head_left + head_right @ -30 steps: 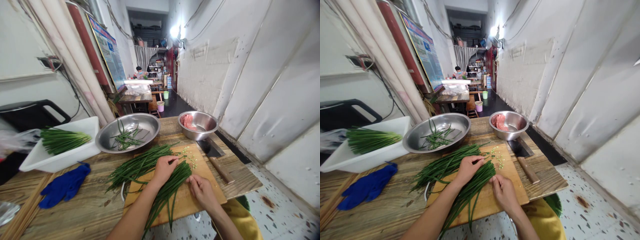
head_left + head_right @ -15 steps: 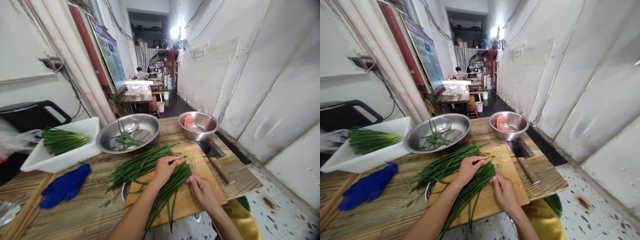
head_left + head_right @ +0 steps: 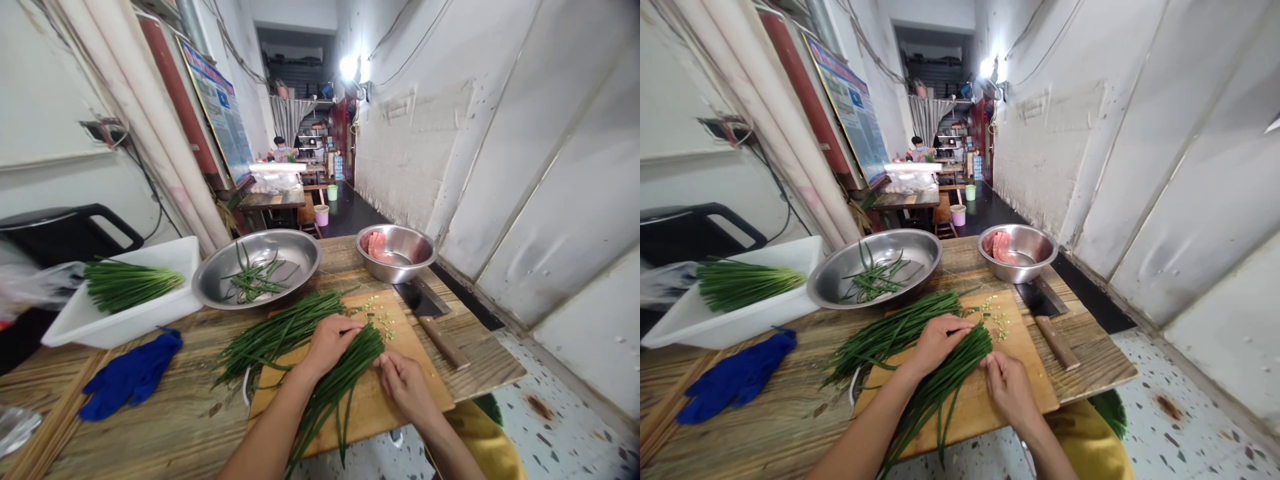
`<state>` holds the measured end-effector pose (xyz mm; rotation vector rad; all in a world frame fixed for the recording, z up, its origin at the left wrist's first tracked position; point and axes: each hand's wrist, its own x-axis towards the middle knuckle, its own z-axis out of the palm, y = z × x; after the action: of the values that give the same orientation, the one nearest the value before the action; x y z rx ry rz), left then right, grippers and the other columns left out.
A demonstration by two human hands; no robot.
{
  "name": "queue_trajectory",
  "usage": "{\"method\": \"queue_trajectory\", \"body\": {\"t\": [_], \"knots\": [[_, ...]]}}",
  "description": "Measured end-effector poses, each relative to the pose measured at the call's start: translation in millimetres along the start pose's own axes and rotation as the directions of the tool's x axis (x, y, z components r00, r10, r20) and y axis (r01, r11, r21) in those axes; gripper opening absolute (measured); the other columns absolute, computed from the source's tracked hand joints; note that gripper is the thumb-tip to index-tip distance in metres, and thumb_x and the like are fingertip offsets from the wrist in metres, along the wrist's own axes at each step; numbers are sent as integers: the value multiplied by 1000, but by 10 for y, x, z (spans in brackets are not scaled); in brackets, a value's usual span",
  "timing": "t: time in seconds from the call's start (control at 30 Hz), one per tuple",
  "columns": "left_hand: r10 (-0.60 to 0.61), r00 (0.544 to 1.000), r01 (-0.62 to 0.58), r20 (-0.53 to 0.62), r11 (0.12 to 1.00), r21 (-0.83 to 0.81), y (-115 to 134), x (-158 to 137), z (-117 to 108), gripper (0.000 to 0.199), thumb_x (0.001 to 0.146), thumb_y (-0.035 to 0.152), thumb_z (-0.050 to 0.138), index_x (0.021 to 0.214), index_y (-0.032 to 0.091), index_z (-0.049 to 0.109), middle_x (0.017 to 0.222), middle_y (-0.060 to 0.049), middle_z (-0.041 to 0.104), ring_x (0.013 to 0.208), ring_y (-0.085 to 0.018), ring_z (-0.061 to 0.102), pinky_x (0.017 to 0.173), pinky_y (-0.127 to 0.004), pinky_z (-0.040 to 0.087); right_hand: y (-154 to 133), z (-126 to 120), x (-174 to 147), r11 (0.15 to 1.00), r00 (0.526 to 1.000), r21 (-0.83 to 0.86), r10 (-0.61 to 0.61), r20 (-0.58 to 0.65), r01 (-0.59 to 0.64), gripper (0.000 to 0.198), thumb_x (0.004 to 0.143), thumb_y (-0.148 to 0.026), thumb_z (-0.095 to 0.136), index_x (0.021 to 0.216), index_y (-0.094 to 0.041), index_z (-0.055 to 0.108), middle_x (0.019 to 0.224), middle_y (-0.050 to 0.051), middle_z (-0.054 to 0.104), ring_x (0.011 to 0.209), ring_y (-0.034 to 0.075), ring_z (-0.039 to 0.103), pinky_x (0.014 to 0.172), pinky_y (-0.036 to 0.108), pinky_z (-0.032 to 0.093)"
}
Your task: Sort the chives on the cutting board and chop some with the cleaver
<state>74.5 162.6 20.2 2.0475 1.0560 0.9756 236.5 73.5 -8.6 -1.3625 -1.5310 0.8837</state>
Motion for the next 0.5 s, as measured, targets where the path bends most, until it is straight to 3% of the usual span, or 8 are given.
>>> {"method": "queue_trajectory", "body": {"t": [0.07, 0.13, 0.27, 0.3, 0.4, 0.5], "knots": [[33, 994, -32, 107, 999, -12, 41, 3, -63, 20, 80, 22, 54, 91, 22, 71, 92, -2, 72, 87, -15, 64, 83, -26, 48, 6, 5, -3, 1000, 1000, 7, 4, -11, -4, 36, 91, -42, 34, 73, -17, 52, 43, -6, 37, 39, 10, 37, 40, 20, 29], [43, 991, -43, 127, 999, -3, 70, 12, -136, 22, 82, 23, 52, 94, 22, 70, 96, -2, 70, 91, -14, 62, 85, -26, 46, 13, 10, -3, 1000, 1000, 11, 7, -17, -7, 36, 91, -43, 34, 73, -17, 52, 43, -7, 36, 39, 10, 36, 40, 20, 28], [-13, 991, 45, -136, 972, 233, 38, 34, -256, 22, 84, 23, 50, 91, 21, 70, 91, -4, 69, 86, -16, 59, 82, -29, 44, 12, 11, 5, 1000, 1000, 6, 17, -1, -17, 36, 91, -43, 34, 74, -17, 52, 44, -7, 36, 39, 10, 35, 40, 20, 28], [-19, 987, 69, -158, 946, 318, 16, 36, -273, 20, 83, 23, 51, 89, 21, 70, 89, -4, 68, 85, -16, 58, 81, -31, 43, 7, 9, 7, 1000, 1000, 4, 17, 0, -17, 36, 91, -43, 34, 74, -17, 52, 44, -7, 36, 39, 10, 35, 40, 20, 28], [-50, 996, 86, -80, 830, 551, -25, 30, -292, 14, 78, 23, 58, 83, 24, 71, 86, -4, 64, 87, -19, 53, 78, -33, 38, -16, -1, 11, 1000, 1000, -1, 11, 1, -11, 37, 91, -43, 33, 74, -17, 52, 44, -7, 35, 40, 10, 35, 40, 20, 28], [-95, 993, 114, -66, 718, 687, 0, 19, -300, 13, 79, 22, 57, 83, 24, 70, 85, -5, 61, 88, -21, 50, 76, -34, 34, -41, -11, 10, 1000, 1000, -11, 9, 3, -9, 37, 91, -43, 34, 73, -17, 52, 45, -6, 35, 40, 10, 34, 40, 20, 27]]}}
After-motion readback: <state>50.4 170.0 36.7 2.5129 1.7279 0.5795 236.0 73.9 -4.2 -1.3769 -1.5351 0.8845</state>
